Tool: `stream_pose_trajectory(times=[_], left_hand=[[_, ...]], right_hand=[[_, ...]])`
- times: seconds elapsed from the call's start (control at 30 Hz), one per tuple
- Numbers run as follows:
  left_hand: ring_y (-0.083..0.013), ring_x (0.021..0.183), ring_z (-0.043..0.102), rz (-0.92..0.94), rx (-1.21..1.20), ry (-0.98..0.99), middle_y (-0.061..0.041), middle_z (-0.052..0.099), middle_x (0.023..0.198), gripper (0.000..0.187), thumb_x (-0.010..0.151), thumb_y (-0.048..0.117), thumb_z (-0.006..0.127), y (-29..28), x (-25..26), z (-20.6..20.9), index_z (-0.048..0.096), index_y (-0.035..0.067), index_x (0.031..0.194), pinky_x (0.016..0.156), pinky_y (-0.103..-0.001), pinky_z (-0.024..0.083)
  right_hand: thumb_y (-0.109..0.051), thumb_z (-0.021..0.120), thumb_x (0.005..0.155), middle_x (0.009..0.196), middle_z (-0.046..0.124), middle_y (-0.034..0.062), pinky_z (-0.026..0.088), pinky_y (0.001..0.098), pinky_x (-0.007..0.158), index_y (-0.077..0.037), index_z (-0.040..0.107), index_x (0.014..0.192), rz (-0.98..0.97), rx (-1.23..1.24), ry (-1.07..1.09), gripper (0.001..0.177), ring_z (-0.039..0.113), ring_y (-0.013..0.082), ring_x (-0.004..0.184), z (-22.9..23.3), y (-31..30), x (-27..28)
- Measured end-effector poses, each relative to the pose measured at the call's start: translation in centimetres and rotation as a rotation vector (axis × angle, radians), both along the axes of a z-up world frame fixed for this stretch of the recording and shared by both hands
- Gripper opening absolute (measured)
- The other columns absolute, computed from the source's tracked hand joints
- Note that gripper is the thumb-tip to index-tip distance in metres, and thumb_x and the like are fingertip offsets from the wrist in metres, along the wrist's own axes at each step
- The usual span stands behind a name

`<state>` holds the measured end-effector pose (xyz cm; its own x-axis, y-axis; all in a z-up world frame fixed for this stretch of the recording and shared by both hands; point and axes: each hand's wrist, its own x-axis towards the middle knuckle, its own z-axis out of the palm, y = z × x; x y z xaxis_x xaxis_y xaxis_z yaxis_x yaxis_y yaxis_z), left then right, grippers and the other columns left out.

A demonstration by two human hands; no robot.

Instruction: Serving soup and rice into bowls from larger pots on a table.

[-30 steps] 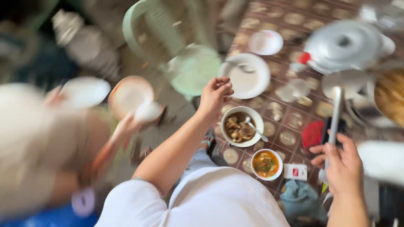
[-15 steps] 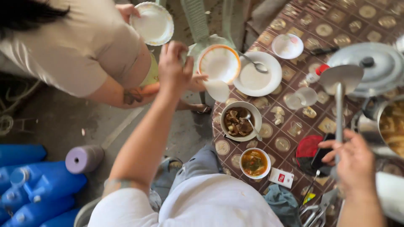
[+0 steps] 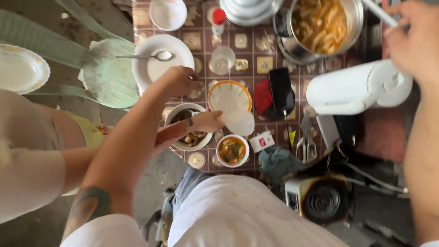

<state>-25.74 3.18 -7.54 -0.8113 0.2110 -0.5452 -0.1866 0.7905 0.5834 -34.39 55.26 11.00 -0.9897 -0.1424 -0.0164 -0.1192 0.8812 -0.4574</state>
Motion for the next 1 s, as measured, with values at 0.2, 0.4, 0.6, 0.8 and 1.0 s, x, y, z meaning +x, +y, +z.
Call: stream_pose_trajectory(times=[0.2,0.4,0.6,0.8,1.0], left_hand=[[-0.0382,0.089,0.072,-0.365,-0.148,0.018,-0.019,0.074,0.096,0.036,0.085,0.04,0.075,7.7,-0.9,-3.3,0.078,0.007,0.098,0.081,-0.047,0.057],[-0.0394,0.089,0.072,-0.183,-0.05,0.034,-0.021,0.074,0.092,0.03,0.077,0.028,0.075,9.3,0.0,-7.3,0.075,0.006,0.097,0.081,-0.046,0.058],[-0.0329,0.078,0.075,-0.145,0.045,-0.06,-0.021,0.076,0.086,0.031,0.081,0.025,0.072,9.5,0.3,-3.3,0.072,0.004,0.104,0.076,-0.042,0.06],[-0.0217,0.068,0.079,0.014,0.326,-0.269,-0.02,0.078,0.085,0.028,0.083,0.013,0.069,10.7,0.5,2.8,0.071,-0.001,0.107,0.065,-0.036,0.066],[-0.0234,0.093,0.075,0.328,0.776,-0.471,-0.016,0.072,0.107,0.051,0.084,0.006,0.069,12.8,0.4,7.8,0.049,0.002,0.131,0.071,-0.038,0.068]], right_hand=[[0.0,0.066,0.095,0.1,0.074,0.0176,0.059,0.0414,0.08,-0.005,0.071,0.125,0.134,0.462,0.14,0.03,0.072,0.0308,0.08,-0.8,1.0,-0.5],[-0.015,0.068,0.086,0.087,0.074,0.0094,0.056,0.0449,0.071,-0.018,0.078,0.11,0.161,0.854,0.335,0.026,0.071,0.0315,0.081,2.2,-2.6,-0.8],[-0.012,0.064,0.089,0.09,0.075,0.0129,0.056,0.0519,0.074,-0.014,0.076,0.101,0.102,0.91,0.099,0.017,0.072,0.0363,0.087,-1.9,0.1,-5.0],[-0.01,0.061,0.092,0.099,0.073,0.0161,0.057,0.0507,0.075,-0.009,0.074,0.108,0.096,0.837,0.105,0.021,0.072,0.0374,0.088,-6.1,-1.2,-7.2],[-0.014,0.059,0.096,0.094,0.077,0.0138,0.057,0.0494,0.086,-0.011,0.075,0.115,0.092,0.922,-0.247,0.024,0.076,0.0329,0.087,-6.0,-4.8,-6.8]])
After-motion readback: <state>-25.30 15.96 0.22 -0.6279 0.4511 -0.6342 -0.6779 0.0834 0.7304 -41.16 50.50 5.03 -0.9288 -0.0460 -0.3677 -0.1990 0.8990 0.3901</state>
